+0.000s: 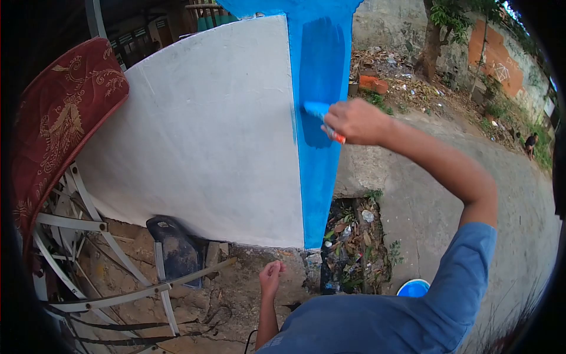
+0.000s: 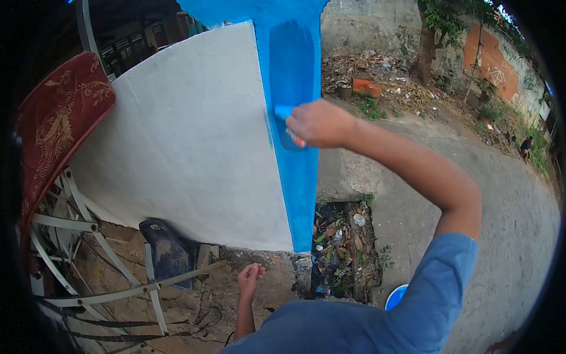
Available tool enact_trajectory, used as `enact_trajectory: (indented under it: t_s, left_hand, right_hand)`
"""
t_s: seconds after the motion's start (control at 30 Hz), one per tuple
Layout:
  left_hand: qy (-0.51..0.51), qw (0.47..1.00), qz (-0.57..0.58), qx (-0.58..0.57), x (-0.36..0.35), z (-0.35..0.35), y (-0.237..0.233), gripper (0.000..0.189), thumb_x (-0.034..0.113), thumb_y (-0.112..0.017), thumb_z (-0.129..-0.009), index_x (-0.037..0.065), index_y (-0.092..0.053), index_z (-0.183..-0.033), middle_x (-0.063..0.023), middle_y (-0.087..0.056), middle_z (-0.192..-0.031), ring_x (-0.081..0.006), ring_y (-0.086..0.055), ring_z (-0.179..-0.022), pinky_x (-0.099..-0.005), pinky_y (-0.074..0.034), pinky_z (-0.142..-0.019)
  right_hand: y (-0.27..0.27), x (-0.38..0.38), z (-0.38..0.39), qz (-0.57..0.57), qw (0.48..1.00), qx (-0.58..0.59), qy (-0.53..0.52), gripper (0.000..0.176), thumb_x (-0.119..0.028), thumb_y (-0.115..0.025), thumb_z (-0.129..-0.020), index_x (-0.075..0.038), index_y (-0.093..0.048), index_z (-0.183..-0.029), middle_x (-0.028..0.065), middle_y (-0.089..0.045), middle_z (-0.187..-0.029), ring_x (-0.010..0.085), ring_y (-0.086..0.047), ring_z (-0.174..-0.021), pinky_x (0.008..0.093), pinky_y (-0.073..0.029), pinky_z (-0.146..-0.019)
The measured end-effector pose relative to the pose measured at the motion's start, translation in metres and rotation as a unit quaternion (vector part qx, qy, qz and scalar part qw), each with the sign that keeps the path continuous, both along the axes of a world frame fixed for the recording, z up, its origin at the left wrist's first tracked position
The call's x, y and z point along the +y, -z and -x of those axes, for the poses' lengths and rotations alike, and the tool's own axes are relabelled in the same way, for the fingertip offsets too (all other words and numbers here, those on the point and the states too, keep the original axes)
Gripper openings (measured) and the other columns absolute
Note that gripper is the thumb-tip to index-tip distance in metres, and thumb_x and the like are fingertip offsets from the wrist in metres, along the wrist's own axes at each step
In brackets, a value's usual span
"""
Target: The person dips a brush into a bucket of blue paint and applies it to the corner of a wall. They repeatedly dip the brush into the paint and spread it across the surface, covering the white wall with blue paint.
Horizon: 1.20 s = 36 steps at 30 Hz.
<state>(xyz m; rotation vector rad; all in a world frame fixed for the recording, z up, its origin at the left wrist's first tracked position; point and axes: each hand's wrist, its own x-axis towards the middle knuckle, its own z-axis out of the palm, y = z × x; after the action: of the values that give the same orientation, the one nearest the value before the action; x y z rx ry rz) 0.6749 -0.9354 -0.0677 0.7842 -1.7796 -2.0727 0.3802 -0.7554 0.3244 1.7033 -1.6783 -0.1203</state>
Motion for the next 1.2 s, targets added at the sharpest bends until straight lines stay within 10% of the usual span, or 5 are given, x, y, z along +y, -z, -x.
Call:
enact_trajectory:
  t_s: [0.3,0.53,0.97,1.2]
  left_hand:
    - [-0.001,1.000,0.006,-0.001,-0.002,0.003,0.004,0.019,0.019,-0.055,-0.090,0.003,-0.063,-0.097,-0.0047,-0.067,-0.085,-0.0102,-0.062,-0.076,-0.0218,-0.044,-0.063]
    - [-0.007,1.000,-0.002,0.007,0.000,0.006,0.009,0.021,0.021,-0.055,-0.091,0.002,-0.063,-0.096,-0.0054,-0.067,-0.085,-0.0108,-0.062,-0.075,-0.0228,-0.045,-0.063]
    - [0.004,1.000,-0.006,-0.016,-0.002,-0.006,0.012,0.020,0.019,-0.055,-0.090,0.002,-0.062,-0.097,-0.0049,-0.067,-0.085,-0.0103,-0.062,-0.076,-0.0227,-0.044,-0.064]
    - [-0.005,1.000,-0.002,-0.025,0.000,-0.013,0.006,0.020,0.020,-0.055,-0.090,0.002,-0.062,-0.096,-0.0050,-0.066,-0.085,-0.0104,-0.062,-0.076,-0.0221,-0.044,-0.063]
  right_hand:
    - [-0.090,0.002,-0.029,0.108,0.976,0.188,-0.006,0.019,-0.018,-0.058,-0.082,-0.002,-0.053,-0.074,0.0076,-0.054,-0.067,0.0216,-0.059,-0.062,0.0309,-0.047,-0.050]
    - [-0.030,0.001,0.001,0.009,0.975,0.222,0.029,0.032,-0.028,-0.064,-0.072,0.001,-0.053,-0.079,0.0080,-0.052,-0.070,0.0209,-0.056,-0.063,0.0296,-0.047,-0.047]
    - [0.112,-0.004,-0.013,-0.100,0.995,-0.027,-0.013,0.020,-0.019,-0.059,-0.076,0.000,-0.052,-0.074,0.0078,-0.051,-0.066,0.0213,-0.056,-0.060,0.0328,-0.045,-0.045]
    - [0.089,-0.009,-0.010,-0.062,0.996,-0.070,-0.011,0.018,-0.018,-0.059,-0.078,-0.003,-0.051,-0.072,0.0086,-0.053,-0.064,0.0238,-0.057,-0.059,0.0365,-0.046,-0.048]
